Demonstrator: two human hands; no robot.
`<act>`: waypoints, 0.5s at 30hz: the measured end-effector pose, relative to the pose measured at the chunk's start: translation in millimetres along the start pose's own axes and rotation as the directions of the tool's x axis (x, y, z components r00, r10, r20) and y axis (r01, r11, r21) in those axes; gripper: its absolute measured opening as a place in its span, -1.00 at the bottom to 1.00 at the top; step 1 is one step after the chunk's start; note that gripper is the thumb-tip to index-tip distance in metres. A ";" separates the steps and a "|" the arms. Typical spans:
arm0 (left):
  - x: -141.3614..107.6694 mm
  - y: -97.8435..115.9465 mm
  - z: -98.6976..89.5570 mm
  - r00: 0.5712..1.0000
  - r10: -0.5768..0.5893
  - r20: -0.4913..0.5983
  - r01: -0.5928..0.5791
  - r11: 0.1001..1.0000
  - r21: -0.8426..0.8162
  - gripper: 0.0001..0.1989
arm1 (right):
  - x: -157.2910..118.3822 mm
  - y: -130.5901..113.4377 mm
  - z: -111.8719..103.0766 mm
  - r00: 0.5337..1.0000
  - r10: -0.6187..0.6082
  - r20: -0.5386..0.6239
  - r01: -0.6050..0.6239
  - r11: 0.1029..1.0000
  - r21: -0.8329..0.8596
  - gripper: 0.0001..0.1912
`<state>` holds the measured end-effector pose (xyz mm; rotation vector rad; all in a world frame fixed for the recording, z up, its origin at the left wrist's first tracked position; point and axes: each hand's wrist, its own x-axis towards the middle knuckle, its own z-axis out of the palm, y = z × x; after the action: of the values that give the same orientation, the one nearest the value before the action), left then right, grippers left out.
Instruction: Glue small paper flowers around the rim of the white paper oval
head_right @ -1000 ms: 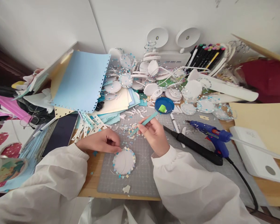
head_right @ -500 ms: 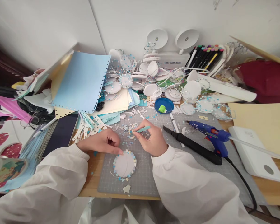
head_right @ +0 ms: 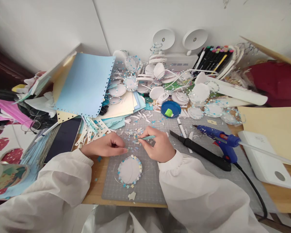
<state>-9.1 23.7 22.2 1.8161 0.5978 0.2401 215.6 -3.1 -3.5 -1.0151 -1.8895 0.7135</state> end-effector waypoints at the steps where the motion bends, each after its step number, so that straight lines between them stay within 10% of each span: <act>1: 0.0 0.0 -0.1 1.000 0.002 0.002 -0.002 1.000 0.001 -0.53 | 0.1 -0.3 0.1 1.000 -0.001 0.001 0.001 1.000 -0.001 -0.90; 15: 0.2 -1.5 1.3 0.999 -0.032 -0.019 0.031 0.999 -0.037 -0.54 | -1.0 -0.5 -3.6 0.993 -0.022 -0.116 0.028 0.998 0.055 -0.89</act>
<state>-8.8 23.1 20.4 1.7691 0.6311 0.2467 218.9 -3.9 -1.9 -0.9749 -1.7702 0.6754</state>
